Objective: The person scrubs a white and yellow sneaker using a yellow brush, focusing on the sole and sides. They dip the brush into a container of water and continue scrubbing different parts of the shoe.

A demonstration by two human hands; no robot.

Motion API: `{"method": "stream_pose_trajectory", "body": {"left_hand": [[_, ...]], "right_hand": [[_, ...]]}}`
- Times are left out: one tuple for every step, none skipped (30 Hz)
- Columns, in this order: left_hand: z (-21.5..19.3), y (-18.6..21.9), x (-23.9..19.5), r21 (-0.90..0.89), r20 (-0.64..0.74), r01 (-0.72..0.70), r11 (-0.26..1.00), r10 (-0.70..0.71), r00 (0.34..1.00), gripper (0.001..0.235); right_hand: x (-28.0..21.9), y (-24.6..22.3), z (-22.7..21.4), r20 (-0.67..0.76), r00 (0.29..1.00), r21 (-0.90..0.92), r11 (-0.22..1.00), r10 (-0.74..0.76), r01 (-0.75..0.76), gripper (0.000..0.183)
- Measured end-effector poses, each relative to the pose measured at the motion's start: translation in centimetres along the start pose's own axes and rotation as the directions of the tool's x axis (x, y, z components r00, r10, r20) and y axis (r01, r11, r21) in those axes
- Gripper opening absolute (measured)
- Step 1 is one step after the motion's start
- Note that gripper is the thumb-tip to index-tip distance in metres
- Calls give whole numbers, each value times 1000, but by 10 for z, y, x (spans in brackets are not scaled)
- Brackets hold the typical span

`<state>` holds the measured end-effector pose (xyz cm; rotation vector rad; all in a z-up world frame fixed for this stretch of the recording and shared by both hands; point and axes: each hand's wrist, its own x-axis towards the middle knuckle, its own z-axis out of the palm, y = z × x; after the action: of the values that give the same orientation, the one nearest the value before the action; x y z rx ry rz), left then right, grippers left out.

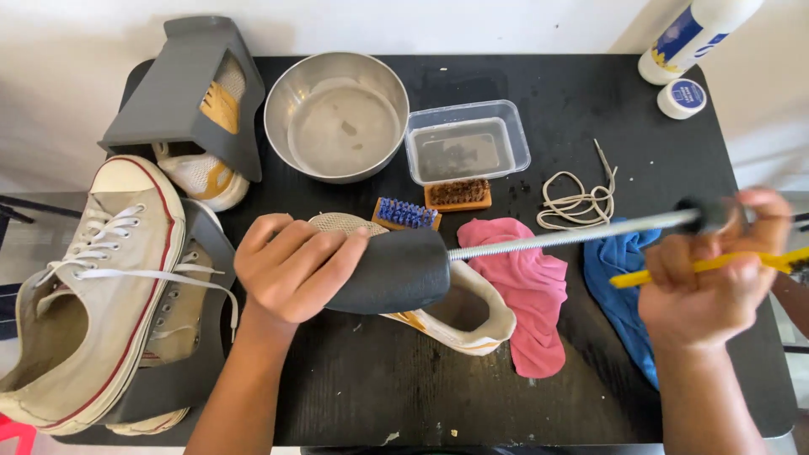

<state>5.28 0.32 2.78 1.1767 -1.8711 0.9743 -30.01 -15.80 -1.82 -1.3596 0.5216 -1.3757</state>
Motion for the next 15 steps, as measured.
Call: {"method": "stream_pose_trajectory", "body": {"left_hand": [[2, -1, -4, -3, -1, -2, 1000, 2, 1000, 19], [3, -1, -9, -12, 0, -24, 1000, 24, 1000, 21], [4, -1, -13, -21, 0, -46, 999, 46, 999, 23], [5, -2, -16, -15, -2, -46, 999, 46, 999, 23], [7, -2, -18, -9, -8, -47, 999, 47, 999, 24], [7, -4, -20, -2, -12, -52, 999, 52, 999, 26], [6, -3, -18, 5, -14, -55, 998, 55, 998, 26], [6, -4, -16, 8, -11, -42, 999, 42, 999, 25], [6, -4, -13, 12, -8, -30, 999, 30, 1000, 26], [7, -2, -12, 13, -11, -37, 999, 37, 999, 26], [8, 1, -11, -28, -7, -42, 999, 42, 999, 23], [9, 4, -10, -71, -2, -44, 997, 44, 999, 21], [11, 7, -11, -71, -4, -50, 996, 50, 999, 21], [13, 11, -12, -104, -28, -37, 994, 34, 999, 20], [16, 15, -12, -137, -52, -24, 990, 17, 999, 21]], "right_hand": [[-2, 6, -4, -3, 1000, -1, 1000, -2, 2, 51], [-2, 13, -7, -89, 979, -251, 955, -185, 157, 38], [-3, 19, -11, -126, 919, -493, 827, -374, 269, 33], [-1, 15, -14, -122, 918, -490, 827, -377, 274, 33], [2, 10, -17, 133, 912, -684, 630, -388, 368, 24], [4, 5, -19, 371, 875, -790, 390, -310, 473, 21], [6, 2, -16, 373, 872, -786, 392, -315, 478, 21], [7, -1, -12, 484, 850, -768, 364, -207, 526, 26], [8, -4, -9, 582, 808, -744, 341, -93, 575, 49], [6, -6, -1, 579, 809, -744, 339, -100, 575, 49], [4, -8, 7, 619, 781, -722, 329, -86, 609, 38], [2, -10, 14, 656, 751, -699, 320, -68, 640, 28], [-1, -10, 17, 654, 753, -701, 318, -73, 639, 28], [-5, -10, 19, 677, 732, -689, 287, -72, 666, 29], [-8, -10, 21, 700, 711, -676, 255, -71, 691, 32]]}}
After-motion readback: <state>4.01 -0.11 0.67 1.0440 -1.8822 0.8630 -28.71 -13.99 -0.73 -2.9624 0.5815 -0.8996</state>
